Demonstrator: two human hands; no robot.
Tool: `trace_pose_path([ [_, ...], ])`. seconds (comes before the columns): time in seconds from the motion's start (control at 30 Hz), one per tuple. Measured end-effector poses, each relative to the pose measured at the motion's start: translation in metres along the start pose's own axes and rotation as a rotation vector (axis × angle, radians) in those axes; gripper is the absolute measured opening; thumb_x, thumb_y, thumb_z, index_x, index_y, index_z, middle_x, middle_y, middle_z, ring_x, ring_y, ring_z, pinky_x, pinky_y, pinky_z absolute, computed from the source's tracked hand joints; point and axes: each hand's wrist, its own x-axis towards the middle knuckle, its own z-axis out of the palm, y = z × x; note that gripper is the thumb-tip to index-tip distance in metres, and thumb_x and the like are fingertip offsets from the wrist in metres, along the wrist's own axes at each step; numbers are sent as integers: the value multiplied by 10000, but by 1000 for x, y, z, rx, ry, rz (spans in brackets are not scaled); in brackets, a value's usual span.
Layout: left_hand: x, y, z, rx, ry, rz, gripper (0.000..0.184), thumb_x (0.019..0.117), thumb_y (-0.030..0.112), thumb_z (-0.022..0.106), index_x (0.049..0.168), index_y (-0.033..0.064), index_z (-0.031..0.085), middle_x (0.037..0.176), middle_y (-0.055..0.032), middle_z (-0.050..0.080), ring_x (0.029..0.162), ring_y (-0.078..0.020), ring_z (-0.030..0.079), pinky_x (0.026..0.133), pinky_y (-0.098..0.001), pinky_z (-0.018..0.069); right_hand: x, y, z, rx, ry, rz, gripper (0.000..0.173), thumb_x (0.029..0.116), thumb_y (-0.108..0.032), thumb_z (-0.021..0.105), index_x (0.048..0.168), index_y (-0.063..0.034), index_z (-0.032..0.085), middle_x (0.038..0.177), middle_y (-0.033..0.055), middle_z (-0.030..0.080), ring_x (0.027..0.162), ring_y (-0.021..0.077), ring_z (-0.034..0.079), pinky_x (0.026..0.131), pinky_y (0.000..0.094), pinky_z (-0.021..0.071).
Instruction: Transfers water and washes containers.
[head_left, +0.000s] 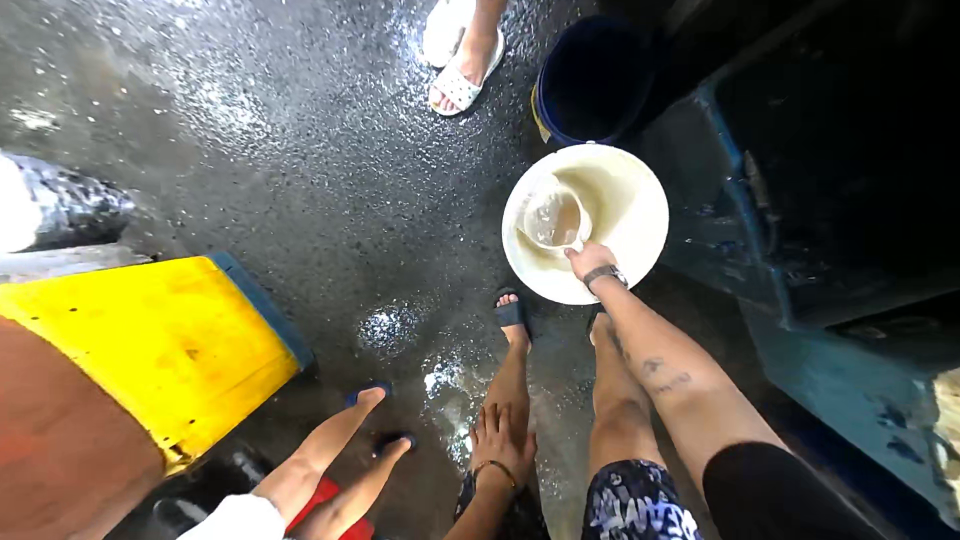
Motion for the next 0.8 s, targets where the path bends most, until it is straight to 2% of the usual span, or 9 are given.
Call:
trace_pose_path([
  [0.1, 2, -9, -1, -36, 15, -2, 765, 941, 660, 485, 1586, 256, 404, 1660, -96, 342, 1555, -334, 255, 1222, -582, 260, 29, -15, 24, -105, 36, 56, 506, 1038, -401, 556, 1318, 15, 625, 1326, 271, 635, 1279, 428, 596, 1035, 636, 478],
  [0.2, 3, -14, 0, -55, 64, 12, 733, 929, 608, 531, 1562, 247, 449, 1640, -119, 374, 1534, -358, 298, 1201, -590, 295, 35, -10, 38, -223, 38, 56, 378, 992, -146, 582, 1317, 43, 615, 1334, 289, 621, 1256, 474, 594, 990, 672, 495],
  [0.27, 4, -13, 6, -65, 116, 47, 727, 918, 590, 551, 1544, 228, 481, 1619, -136, 407, 1517, -375, 328, 1186, -610, 305, 28, -2, 23, -281, 34, 48, 369, 993, -101, 558, 1347, -21, 621, 1336, 254, 641, 1235, 468, 615, 972, 682, 500],
  [0.37, 4, -11, 7, -43, 132, 60, 768, 911, 613, 557, 1553, 202, 466, 1603, -148, 429, 1501, -387, 352, 1177, -620, 306, 20, 5, 6, -410, 88, -146, 417, 993, -101, 558, 1407, -85, 611, 1364, 187, 653, 1242, 418, 624, 1030, 650, 476],
  [0.43, 6, -1, 4, -27, 137, 80, 817, 906, 635, 578, 1572, 183, 434, 1594, -166, 436, 1488, -402, 371, 1170, -631, 316, 20, 16, -11, -500, 178, -329, 456, 1009, -88, 532, 1464, -57, 555, 1435, 194, 602, 1294, 410, 586, 1085, 619, 442],
  [0.53, 4, 7, -2, 22, 119, 91, 843, 905, 652, 571, 1593, 199, 393, 1601, -175, 420, 1498, -410, 349, 1172, -637, 305, 9, 23, -29, -700, 314, -537, 448, 1019, -16, 471, 1464, -11, 519, 1386, 220, 608, 1241, 411, 603, 1041, 571, 463],
  [0.67, 5, 16, -8, 79, 111, 91, 845, 911, 672, 549, 1599, 211, 382, 1607, -156, 419, 1501, -402, 346, 1175, -630, 302, -21, 50, -50, -642, 596, -675, 565, 989, -6, 539, 1530, -168, 499, 1281, 187, 652, 1146, 368, 652, 991, 520, 515],
  [0.73, 5, 19, -8, 101, 105, 81, 857, 908, 701, 532, 1601, 221, 378, 1610, -143, 419, 1504, -389, 345, 1182, -617, 299, -35, 68, -58, -495, 708, -640, 599, 971, -25, 587, 1520, -257, 523, 1219, 192, 678, 1121, 373, 670, 996, 531, 520],
  [0.8, 6, 23, -10, 110, 89, 74, 864, 906, 720, 527, 1600, 226, 379, 1619, -137, 408, 1514, -384, 332, 1190, -613, 291, -57, 86, -75, -351, 696, -547, 638, 973, -55, 611, 1541, -317, 486, 1274, 212, 648, 1180, 417, 633, 1026, 588, 486],
])
